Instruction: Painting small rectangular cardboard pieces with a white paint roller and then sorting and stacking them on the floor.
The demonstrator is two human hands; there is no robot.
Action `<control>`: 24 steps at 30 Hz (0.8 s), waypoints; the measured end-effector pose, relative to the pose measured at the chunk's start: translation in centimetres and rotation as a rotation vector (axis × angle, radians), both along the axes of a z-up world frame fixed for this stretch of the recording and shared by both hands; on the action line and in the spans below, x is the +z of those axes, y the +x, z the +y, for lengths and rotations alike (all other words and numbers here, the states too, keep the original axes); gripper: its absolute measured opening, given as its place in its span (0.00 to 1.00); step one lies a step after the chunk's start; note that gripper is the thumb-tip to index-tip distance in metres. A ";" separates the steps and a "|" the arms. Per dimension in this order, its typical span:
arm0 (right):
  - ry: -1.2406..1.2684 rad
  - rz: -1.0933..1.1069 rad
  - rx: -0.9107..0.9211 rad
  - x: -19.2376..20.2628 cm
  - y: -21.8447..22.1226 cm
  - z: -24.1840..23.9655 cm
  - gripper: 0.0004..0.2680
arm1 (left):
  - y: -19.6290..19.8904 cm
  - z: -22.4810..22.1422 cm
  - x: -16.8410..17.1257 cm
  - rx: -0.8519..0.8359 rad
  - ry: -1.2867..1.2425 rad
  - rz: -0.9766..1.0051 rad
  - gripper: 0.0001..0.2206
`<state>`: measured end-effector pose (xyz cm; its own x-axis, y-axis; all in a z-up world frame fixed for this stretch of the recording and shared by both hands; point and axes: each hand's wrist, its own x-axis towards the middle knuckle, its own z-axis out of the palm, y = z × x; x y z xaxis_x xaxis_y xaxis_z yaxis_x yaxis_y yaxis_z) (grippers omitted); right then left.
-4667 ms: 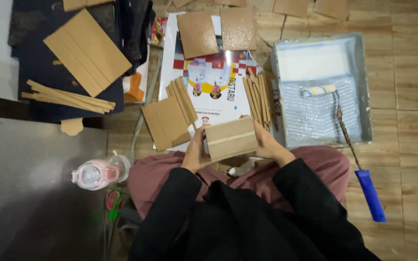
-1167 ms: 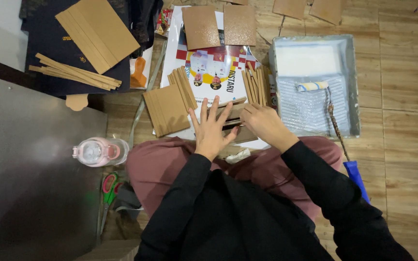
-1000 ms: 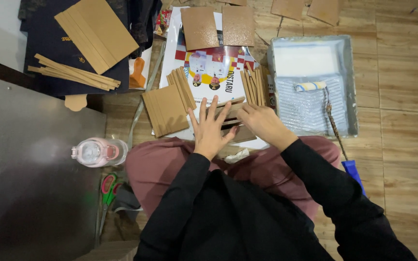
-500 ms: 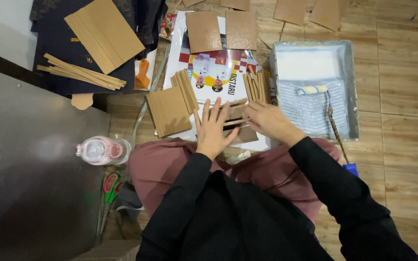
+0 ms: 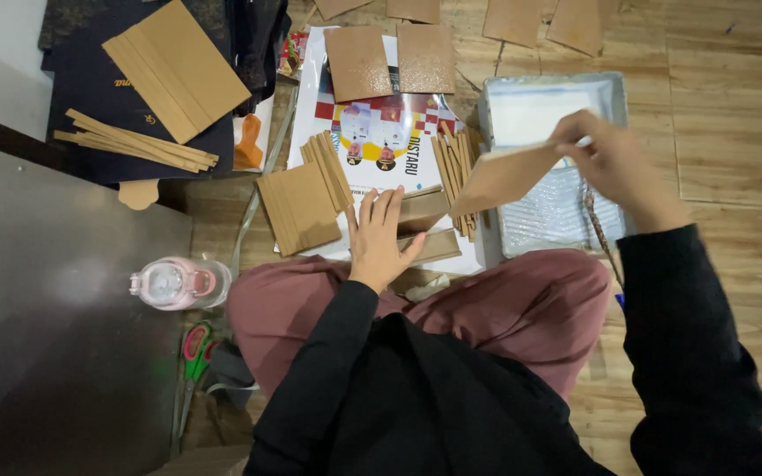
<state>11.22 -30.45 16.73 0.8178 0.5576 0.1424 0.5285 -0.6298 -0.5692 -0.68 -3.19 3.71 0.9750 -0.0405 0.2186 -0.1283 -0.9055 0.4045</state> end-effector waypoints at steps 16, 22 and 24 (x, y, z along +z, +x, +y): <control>0.178 -0.147 -0.045 -8.2 0.7 8.1 0.04 | -0.5 0.0 -0.6 -0.011 0.038 -0.128 0.22; 0.134 0.028 0.039 -9.8 -2.4 11.3 0.04 | -0.4 -0.2 -1.4 0.051 0.013 -0.136 0.31; 0.102 0.056 0.069 -9.8 -3.2 11.3 0.05 | -0.3 -0.2 -1.4 0.071 -0.016 -0.137 0.37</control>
<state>8.05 -19.10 6.98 0.7860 0.5981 0.1562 0.5343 -0.5303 -0.6583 -0.95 -3.41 2.33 0.9363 0.0317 0.3499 -0.1194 -0.9079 0.4019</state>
